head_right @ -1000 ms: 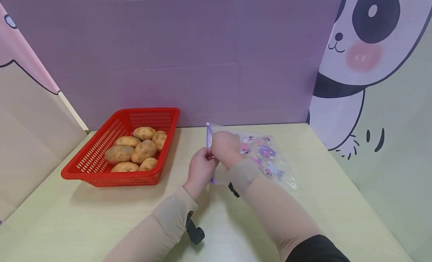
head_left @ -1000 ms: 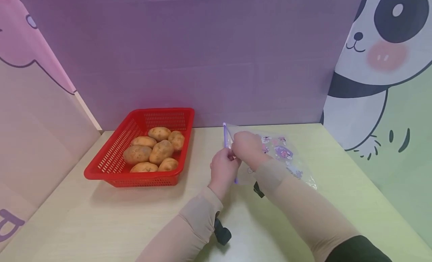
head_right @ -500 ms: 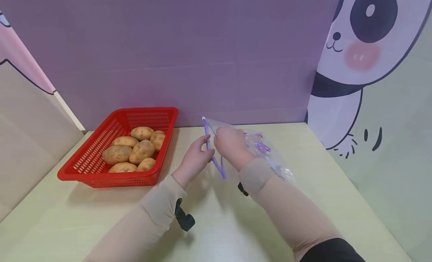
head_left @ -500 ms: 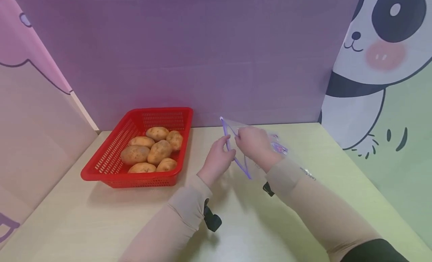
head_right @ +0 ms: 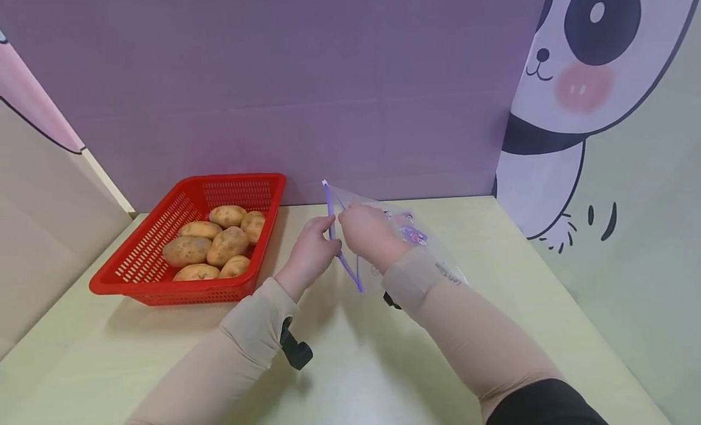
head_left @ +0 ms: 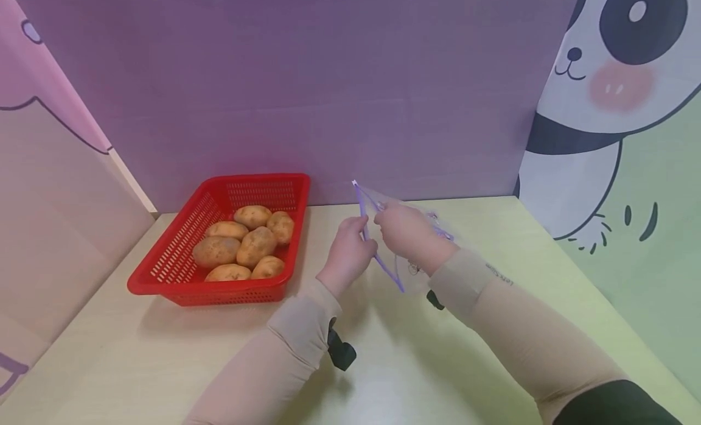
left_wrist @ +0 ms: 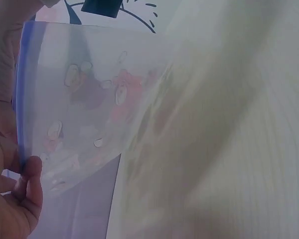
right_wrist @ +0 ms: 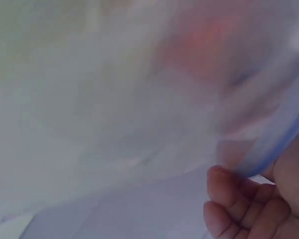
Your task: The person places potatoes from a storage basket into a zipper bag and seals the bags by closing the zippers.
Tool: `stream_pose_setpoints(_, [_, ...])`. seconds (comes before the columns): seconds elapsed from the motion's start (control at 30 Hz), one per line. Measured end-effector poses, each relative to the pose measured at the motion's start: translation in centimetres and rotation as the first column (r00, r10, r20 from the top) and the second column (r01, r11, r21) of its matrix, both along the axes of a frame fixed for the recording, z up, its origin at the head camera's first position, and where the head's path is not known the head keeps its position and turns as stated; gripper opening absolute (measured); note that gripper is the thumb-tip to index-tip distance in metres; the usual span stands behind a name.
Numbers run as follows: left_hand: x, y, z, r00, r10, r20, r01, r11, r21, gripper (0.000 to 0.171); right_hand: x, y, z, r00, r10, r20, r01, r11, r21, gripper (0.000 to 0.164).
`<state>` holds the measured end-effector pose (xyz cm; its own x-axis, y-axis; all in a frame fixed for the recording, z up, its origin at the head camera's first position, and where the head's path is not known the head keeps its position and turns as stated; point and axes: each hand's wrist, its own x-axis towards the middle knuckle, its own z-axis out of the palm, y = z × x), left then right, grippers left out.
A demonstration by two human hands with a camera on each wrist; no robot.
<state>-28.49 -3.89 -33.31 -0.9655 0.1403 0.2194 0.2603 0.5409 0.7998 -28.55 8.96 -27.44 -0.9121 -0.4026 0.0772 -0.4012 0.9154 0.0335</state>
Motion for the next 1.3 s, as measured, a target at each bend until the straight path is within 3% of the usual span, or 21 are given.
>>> stream_pose_setpoints(0.3, [-0.2,-1.4,0.5,0.996,0.038,0.077,-0.028,0.992,-0.122,0.057,0.1,0.7,1.4,0.995,-0.095,-0.021,0.097,0.992,0.08,0.016])
stream_pose_setpoints(0.53, [-0.6,-2.5,0.4,0.988,0.077,0.13,-0.051,0.979,-0.195,0.059,0.0,1.4,2.1,0.991,-0.121,0.051,0.122,0.992,-0.011,0.015])
stream_pose_setpoints(0.77, [-0.6,-3.1,0.5,0.958,0.144,0.249,-0.103,0.98,-0.17,0.061,-0.2,1.5,2.5,0.988,-0.097,0.118,0.106,0.992,-0.075,0.016])
stream_pose_setpoints(0.93, [-0.8,-3.2,0.5,0.967,0.109,0.229,-0.075,0.986,-0.151,0.059,-0.4,1.1,2.7,0.982,-0.107,0.153,0.122,0.989,-0.089,0.011])
stream_pose_setpoints(1.13, [-0.8,-3.2,0.7,0.973,0.087,0.214,-0.063,0.991,-0.116,0.06,-0.4,0.4,2.6,0.975,-0.114,0.19,0.144,0.978,-0.153,0.017])
stream_pose_setpoints(1.3, [-0.7,-3.1,0.9,0.977,0.073,0.199,-0.054,0.994,-0.099,0.061,-0.4,0.1,2.4,0.974,-0.094,0.205,0.135,0.971,-0.198,0.041])
